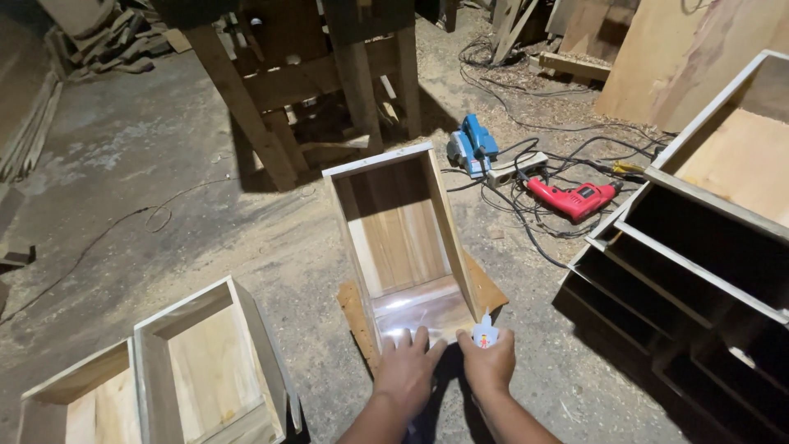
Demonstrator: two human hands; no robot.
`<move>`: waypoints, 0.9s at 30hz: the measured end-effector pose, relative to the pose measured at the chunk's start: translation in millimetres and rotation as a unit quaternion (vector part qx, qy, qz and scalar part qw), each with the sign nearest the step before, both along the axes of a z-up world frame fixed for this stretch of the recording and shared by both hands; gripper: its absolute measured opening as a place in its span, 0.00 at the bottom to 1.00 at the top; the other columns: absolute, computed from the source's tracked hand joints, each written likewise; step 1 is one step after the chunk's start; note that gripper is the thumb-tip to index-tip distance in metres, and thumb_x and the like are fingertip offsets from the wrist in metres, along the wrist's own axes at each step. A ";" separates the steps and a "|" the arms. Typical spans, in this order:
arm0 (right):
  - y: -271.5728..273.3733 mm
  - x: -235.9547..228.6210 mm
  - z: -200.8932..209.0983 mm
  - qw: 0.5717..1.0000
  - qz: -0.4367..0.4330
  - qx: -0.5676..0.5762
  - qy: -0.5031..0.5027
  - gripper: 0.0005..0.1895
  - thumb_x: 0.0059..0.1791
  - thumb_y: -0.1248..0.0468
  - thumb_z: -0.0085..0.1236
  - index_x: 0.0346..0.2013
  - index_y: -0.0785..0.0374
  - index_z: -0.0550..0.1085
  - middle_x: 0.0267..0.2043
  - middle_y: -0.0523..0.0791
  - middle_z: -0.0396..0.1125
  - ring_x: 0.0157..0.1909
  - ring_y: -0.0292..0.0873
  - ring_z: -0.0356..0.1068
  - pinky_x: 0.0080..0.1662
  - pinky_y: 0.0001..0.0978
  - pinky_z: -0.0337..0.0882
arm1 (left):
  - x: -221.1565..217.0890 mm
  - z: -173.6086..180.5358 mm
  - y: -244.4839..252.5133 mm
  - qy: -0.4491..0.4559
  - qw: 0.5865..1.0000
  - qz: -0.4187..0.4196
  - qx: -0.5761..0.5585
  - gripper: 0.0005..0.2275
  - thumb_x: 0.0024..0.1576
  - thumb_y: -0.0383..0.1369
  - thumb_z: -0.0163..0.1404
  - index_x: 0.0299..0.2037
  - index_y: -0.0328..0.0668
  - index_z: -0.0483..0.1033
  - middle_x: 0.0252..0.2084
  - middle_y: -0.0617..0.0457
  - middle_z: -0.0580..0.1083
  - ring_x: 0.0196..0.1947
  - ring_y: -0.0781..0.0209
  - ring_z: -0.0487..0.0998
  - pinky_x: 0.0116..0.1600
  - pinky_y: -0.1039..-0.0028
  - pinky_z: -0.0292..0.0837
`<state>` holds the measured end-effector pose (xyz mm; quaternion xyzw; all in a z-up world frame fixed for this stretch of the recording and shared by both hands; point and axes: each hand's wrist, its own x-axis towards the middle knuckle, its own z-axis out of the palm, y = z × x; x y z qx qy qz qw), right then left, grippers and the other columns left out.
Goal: Applying glue to the joints of wooden drawers and inspecting them in a workshop environment.
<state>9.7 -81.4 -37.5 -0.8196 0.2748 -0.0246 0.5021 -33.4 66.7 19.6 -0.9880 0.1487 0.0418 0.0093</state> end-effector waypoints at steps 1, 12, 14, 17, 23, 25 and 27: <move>-0.6 -0.7 0.2 1.000 0.000 -0.002 0.000 0.34 0.40 0.53 0.71 0.51 0.69 0.67 0.41 0.53 0.71 0.38 0.51 0.74 0.45 0.42 0.74 | 0.3 0.5 -0.8 0.000 1.000 0.000 -0.002 0.20 0.55 0.30 0.50 0.60 0.51 0.69 0.58 0.41 0.65 0.51 0.38 0.69 0.48 0.51 0.63; -2.7 -6.7 39.7 0.998 -0.003 0.059 0.001 0.31 0.41 0.60 0.70 0.51 0.70 0.66 0.40 0.53 0.70 0.39 0.49 0.73 0.44 0.40 0.73 | -3.6 36.2 17.9 0.101 0.987 -0.045 0.115 0.25 0.63 0.34 0.46 0.73 0.55 0.61 0.60 0.41 0.66 0.54 0.42 0.68 0.61 0.51 0.54; -7.9 -0.3 24.0 0.999 -0.002 0.039 0.001 0.32 0.40 0.58 0.71 0.51 0.70 0.66 0.41 0.53 0.70 0.39 0.50 0.73 0.45 0.40 0.73 | -4.0 36.3 19.6 0.100 0.987 -0.049 0.117 0.25 0.64 0.34 0.45 0.73 0.53 0.60 0.62 0.40 0.66 0.56 0.41 0.68 0.63 0.50 0.53; -10.6 0.4 24.5 1.000 0.000 0.027 0.012 0.33 0.40 0.58 0.71 0.52 0.70 0.66 0.41 0.53 0.70 0.38 0.50 0.73 0.45 0.41 0.73 | -5.9 29.4 23.8 0.075 0.989 -0.050 0.117 0.22 0.64 0.34 0.44 0.70 0.50 0.64 0.60 0.41 0.67 0.54 0.41 0.68 0.62 0.51 0.54; -8.9 1.2 8.1 0.999 -0.001 0.023 -0.022 0.34 0.40 0.58 0.71 0.54 0.69 0.67 0.42 0.54 0.71 0.39 0.51 0.73 0.45 0.41 0.74 | -3.4 21.9 19.6 0.059 0.994 -0.031 0.083 0.19 0.60 0.31 0.48 0.63 0.49 0.69 0.56 0.42 0.68 0.52 0.42 0.67 0.59 0.53 0.55; -6.1 0.4 5.7 1.000 0.002 0.022 -0.021 0.34 0.40 0.57 0.71 0.54 0.68 0.67 0.42 0.54 0.71 0.40 0.50 0.74 0.45 0.41 0.74 | -1.6 17.9 17.0 0.031 0.997 -0.026 0.065 0.18 0.56 0.31 0.50 0.59 0.48 0.72 0.56 0.42 0.68 0.51 0.42 0.66 0.57 0.53 0.54; -4.7 -2.0 2.5 0.999 -0.004 0.025 -0.042 0.34 0.40 0.58 0.71 0.55 0.69 0.67 0.41 0.54 0.72 0.38 0.50 0.74 0.44 0.40 0.74 | -1.0 23.0 11.8 0.050 0.996 -0.023 0.076 0.19 0.58 0.31 0.50 0.61 0.47 0.71 0.57 0.43 0.68 0.51 0.42 0.69 0.57 0.51 0.58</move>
